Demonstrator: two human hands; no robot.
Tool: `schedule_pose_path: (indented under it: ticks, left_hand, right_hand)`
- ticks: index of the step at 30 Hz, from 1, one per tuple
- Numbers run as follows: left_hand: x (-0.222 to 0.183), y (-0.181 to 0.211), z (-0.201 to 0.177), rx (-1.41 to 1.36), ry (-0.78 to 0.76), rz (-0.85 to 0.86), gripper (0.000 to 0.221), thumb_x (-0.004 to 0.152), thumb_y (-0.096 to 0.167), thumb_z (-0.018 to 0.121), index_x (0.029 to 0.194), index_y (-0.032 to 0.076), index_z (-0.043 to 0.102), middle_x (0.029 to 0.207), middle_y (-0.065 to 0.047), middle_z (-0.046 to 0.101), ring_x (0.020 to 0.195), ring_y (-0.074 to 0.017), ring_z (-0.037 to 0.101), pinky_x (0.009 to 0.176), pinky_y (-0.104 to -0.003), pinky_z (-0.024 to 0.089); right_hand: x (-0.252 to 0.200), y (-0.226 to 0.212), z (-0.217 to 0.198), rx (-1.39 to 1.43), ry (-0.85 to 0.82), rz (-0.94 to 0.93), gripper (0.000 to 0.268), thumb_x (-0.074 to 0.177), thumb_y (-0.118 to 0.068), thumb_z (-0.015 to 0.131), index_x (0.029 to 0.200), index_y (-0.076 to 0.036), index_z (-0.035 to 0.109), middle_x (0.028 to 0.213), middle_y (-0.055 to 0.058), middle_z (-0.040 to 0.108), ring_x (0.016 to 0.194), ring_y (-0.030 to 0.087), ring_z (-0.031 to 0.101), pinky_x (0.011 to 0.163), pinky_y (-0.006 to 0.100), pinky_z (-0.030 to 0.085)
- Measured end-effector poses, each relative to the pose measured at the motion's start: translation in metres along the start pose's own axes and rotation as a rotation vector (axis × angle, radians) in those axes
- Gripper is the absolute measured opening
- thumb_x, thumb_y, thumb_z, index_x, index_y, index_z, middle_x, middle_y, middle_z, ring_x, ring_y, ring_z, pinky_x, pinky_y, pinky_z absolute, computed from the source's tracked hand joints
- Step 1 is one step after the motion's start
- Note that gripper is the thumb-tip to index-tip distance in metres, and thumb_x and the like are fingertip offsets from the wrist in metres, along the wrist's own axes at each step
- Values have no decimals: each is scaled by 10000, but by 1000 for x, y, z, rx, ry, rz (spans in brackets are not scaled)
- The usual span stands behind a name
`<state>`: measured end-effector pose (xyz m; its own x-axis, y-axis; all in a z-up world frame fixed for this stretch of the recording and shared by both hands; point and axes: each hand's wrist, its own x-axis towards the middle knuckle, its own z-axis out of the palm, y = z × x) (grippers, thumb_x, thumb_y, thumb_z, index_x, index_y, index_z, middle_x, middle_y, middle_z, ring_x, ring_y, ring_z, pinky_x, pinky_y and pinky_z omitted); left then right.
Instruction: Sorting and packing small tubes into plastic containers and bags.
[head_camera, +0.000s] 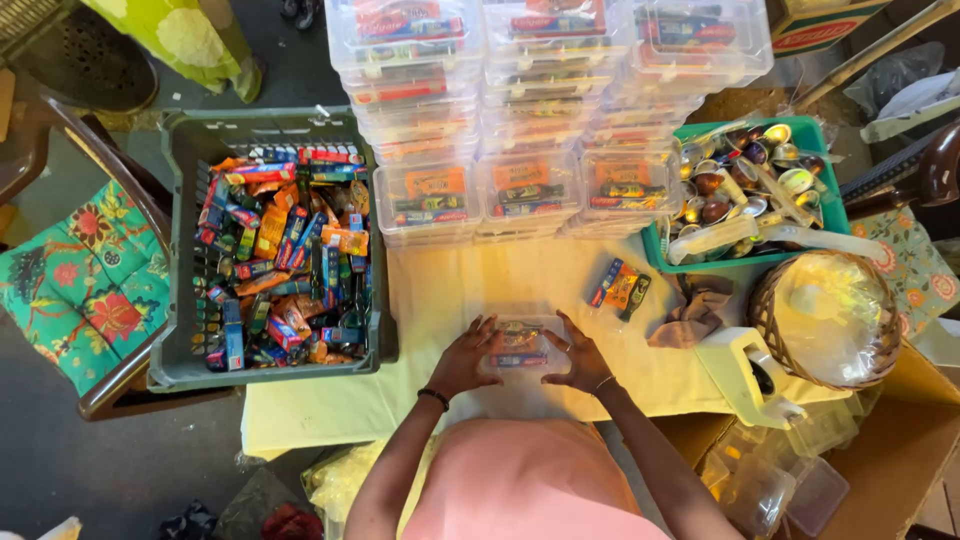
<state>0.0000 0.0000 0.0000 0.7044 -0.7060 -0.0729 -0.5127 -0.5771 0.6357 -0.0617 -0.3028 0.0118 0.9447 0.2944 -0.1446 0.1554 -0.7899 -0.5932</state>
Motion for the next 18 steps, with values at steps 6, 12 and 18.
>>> schedule_pose_path:
  ticks: [6, 12, 18]
  left_hand:
    - [-11, -15, 23, 161, 31, 84, 928, 789, 408, 818, 1579, 179, 390, 1683, -38, 284, 1539, -342, 269, 1199, -445, 357]
    - [-21, -17, 41, 360, 104, 117, 855, 867, 431, 766, 1576, 177, 362, 1669, -28, 277, 1532, -361, 229, 1204, -475, 297]
    - [-20, -6, 32, 244, 38, 74, 896, 853, 501, 743, 1564, 125, 347, 1649, -74, 256, 1522, -381, 179, 1197, -508, 269]
  right_hand:
    - [0, -10, -12, -60, -100, 69, 1061, 585, -503, 936, 1509, -264, 472, 1660, 100, 207, 1411, 339, 439, 1099, 478, 408]
    - [-5, -8, -1, -68, -10, 25, 1037, 622, -503, 919, 1511, -254, 446, 1655, 137, 180, 1442, 373, 388, 1088, 526, 384]
    - [-4, -6, 4, -84, 14, 31, 1016, 612, -524, 912, 1479, -239, 466, 1645, 157, 176, 1427, 367, 389, 1065, 531, 382]
